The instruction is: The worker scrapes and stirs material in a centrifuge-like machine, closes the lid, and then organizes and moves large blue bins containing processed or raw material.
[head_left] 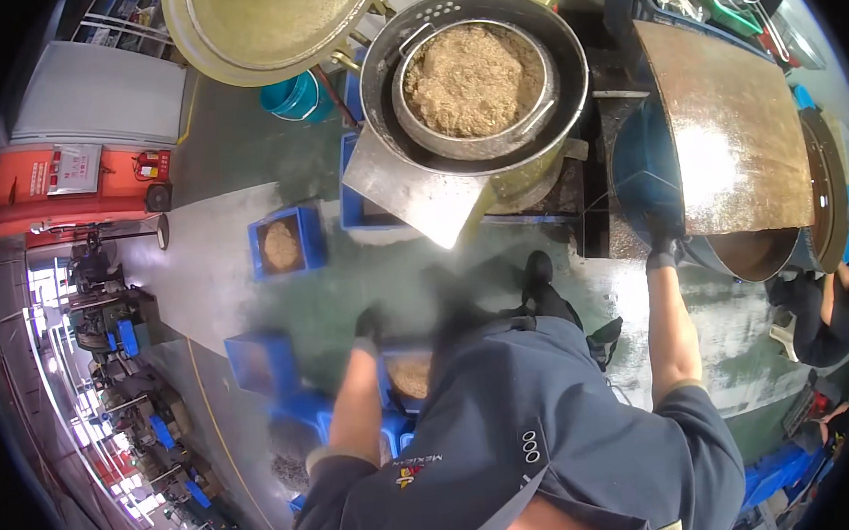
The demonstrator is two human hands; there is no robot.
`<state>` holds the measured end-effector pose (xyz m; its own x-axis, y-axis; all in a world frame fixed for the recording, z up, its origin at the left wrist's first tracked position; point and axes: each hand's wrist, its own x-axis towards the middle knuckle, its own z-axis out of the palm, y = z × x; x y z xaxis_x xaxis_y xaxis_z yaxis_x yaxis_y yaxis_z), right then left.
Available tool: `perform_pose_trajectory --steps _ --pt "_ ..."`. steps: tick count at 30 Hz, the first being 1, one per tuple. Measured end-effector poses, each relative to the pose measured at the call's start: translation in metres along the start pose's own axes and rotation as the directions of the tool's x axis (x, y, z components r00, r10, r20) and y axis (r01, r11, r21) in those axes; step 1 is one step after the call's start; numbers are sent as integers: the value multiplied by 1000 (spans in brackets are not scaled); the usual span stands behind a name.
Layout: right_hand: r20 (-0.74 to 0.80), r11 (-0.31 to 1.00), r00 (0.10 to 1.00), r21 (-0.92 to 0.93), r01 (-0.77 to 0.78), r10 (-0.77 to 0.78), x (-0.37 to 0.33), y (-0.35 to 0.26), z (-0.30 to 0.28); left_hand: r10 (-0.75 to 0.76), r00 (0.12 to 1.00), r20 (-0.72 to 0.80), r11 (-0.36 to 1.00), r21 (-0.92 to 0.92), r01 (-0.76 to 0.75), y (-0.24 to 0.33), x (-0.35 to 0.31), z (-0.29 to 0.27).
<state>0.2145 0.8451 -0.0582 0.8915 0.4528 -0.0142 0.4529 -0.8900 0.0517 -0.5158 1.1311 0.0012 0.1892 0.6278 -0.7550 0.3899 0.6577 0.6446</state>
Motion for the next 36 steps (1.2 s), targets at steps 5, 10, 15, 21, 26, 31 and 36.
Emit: perform_pose_trajectory --steps 5,10,15,21,26,31,36 --pt "104 696 889 585 -417 445 -49 0 -72 -200 978 60 974 -100 205 101 50 -10" --pt "-32 116 840 993 -37 542 -176 -119 -219 -169 968 185 982 -55 182 131 97 -66" --pt "54 -19 985 999 -51 164 -268 -265 -301 -269 940 210 961 -6 277 131 113 -150" --pt "340 -378 920 839 -391 -196 -265 -458 -334 -351 924 156 934 -19 358 111 120 -230" --pt "306 -461 943 824 -331 -131 -227 -539 -306 -349 930 115 926 -113 361 108 99 -242" --pt "149 -611 989 782 -127 -15 -198 -582 -266 -413 888 203 907 -1 422 101 134 -306" --pt "417 -353 901 866 -353 120 -229 -595 -307 -419 885 203 907 138 398 144 195 -336"
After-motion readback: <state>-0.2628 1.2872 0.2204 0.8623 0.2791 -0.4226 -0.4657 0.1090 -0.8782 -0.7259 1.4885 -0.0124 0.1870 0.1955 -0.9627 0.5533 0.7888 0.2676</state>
